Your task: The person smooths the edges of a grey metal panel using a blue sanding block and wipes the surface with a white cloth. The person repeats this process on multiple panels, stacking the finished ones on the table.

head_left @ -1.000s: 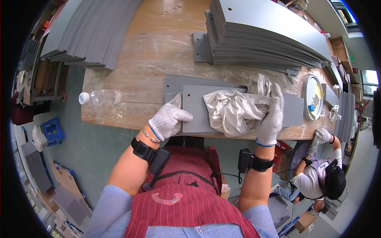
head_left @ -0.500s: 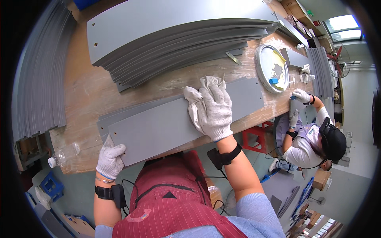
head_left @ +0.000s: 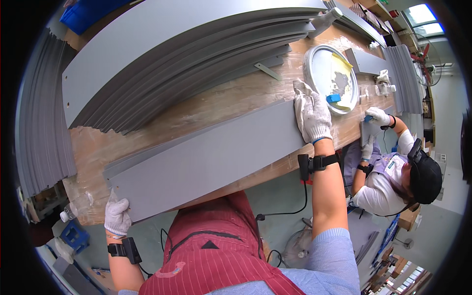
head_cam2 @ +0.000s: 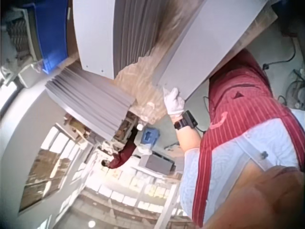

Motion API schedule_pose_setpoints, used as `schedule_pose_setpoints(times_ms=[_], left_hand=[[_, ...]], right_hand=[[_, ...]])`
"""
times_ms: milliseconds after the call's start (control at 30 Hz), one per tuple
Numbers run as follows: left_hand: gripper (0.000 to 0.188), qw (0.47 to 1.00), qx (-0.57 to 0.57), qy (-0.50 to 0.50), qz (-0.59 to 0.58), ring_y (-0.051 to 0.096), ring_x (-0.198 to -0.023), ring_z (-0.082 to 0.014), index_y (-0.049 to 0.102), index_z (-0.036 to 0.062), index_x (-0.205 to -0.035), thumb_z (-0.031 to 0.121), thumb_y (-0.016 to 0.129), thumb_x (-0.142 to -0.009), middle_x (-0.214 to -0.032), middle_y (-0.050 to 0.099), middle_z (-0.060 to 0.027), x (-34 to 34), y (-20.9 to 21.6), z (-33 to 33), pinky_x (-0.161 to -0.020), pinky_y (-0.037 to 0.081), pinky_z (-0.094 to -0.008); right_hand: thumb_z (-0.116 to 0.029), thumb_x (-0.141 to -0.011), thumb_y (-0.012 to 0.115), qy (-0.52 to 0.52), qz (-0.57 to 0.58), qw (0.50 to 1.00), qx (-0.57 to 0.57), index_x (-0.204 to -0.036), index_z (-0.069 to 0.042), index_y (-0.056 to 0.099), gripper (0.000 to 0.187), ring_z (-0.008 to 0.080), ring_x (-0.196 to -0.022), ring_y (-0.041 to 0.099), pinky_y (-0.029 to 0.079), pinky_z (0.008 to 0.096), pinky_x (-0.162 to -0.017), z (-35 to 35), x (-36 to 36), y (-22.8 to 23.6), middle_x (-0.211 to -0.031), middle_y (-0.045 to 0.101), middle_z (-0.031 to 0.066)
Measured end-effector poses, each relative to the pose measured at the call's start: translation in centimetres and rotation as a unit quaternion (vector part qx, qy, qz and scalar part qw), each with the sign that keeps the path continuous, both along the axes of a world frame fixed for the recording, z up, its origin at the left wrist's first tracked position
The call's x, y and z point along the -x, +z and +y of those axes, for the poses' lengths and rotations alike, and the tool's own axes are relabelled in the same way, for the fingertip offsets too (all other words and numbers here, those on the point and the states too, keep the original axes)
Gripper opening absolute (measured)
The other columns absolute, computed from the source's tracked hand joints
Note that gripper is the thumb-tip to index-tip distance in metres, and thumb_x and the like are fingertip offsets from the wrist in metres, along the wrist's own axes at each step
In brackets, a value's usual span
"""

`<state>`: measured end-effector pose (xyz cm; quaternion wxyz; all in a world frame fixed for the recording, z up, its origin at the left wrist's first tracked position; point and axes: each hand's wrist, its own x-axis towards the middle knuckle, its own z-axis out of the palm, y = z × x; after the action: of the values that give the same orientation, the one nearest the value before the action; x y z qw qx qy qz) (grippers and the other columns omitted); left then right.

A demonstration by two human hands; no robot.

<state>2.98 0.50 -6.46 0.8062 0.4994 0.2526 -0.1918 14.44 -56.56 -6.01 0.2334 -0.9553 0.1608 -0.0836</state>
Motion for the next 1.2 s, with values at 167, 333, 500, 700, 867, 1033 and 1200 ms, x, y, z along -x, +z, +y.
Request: schedule_pose_setpoints(times_ms=[167,333,500,700,867,1033,1200], left_hand=[[0.079,1.000,0.010,0.009,-0.005,0.056,-0.128,-0.0327,0.034,0.0001,-0.152,-0.004,0.065,-0.079,-0.142,0.052,-0.0174,-0.1,0.5,-0.6,-0.109,0.047,-0.0458],[0.062,0.998,0.050,0.009,0.026,0.055,-0.129,-0.0319,0.037,0.0020,-0.149,0.005,0.061,-0.092,-0.143,0.053,-0.0152,-0.1,-1.1,1.1,-0.109,0.047,-0.0474],[0.049,0.991,0.125,-0.015,0.045,0.055,-0.131,-0.0311,0.040,0.0052,-0.148,0.015,0.054,-0.103,-0.144,0.052,-0.0139,-1.0,-0.1,0.6,-0.109,0.047,-0.0498],[0.044,0.976,0.210,-0.032,0.049,0.054,-0.133,-0.0318,0.042,0.0052,-0.147,0.019,0.050,-0.105,-0.144,0.053,-0.0157,-1.0,0.2,0.4,-0.111,0.047,-0.0499],[0.034,0.963,0.266,-0.038,0.038,0.058,-0.126,-0.0302,0.048,0.0052,-0.138,0.018,0.048,-0.107,-0.135,0.057,-0.0152,-1.1,0.0,0.3,-0.105,0.051,-0.0501],[0.033,0.973,0.205,-0.042,0.097,0.065,-0.112,-0.0258,0.049,0.0074,-0.138,0.014,0.050,-0.105,-0.124,0.063,-0.0115,-1.2,-1.6,1.7,-0.098,0.056,-0.0430],[0.040,0.960,0.275,-0.048,0.036,0.059,-0.124,-0.0277,0.041,0.0044,-0.144,0.017,0.047,-0.107,-0.135,0.058,-0.0133,-1.2,-1.7,0.9,-0.106,0.050,-0.0492]], right_hand=[[-0.023,-0.089,0.073,-0.033,0.055,0.983,0.171,-0.113,-0.013,0.073,0.026,0.0319,-0.107,0.066,0.052,0.0411,-0.095,-6.0,4.4,-1.5,-0.114,0.068,0.0160],[-0.006,-0.087,0.072,-0.052,-0.181,0.972,0.138,-0.121,-0.008,0.071,0.034,0.0301,-0.112,0.062,0.050,0.0383,-0.098,-3.0,7.5,1.4,-0.118,0.064,0.0153],[-0.014,-0.087,0.070,0.081,-0.114,0.953,0.269,-0.124,-0.010,0.070,0.037,0.0381,-0.123,0.059,0.044,0.0470,-0.105,9.6,8.2,-0.3,-0.128,0.064,0.0216],[-0.014,-0.077,0.071,0.207,-0.157,0.953,0.154,-0.123,-0.011,0.071,0.047,0.0401,-0.118,0.060,0.047,0.0489,-0.099,26.4,10.3,1.0,-0.125,0.064,0.0187],[-0.015,-0.069,0.071,0.341,-0.175,0.920,0.083,-0.110,-0.008,0.072,0.042,0.0326,-0.086,0.063,0.053,0.0440,-0.071,36.6,12.8,1.4,-0.115,0.064,0.0147],[-0.015,-0.065,0.073,0.454,-0.123,0.882,0.015,-0.103,-0.012,0.073,0.039,0.0271,-0.082,0.062,0.053,0.0413,-0.067,42.3,16.0,1.2,-0.112,0.063,0.0075],[-0.021,-0.073,0.072,0.541,-0.026,0.840,-0.029,-0.105,-0.020,0.075,0.032,0.0261,-0.087,0.062,0.054,0.0398,-0.071,39.4,17.8,1.7,-0.106,0.064,0.0044]])
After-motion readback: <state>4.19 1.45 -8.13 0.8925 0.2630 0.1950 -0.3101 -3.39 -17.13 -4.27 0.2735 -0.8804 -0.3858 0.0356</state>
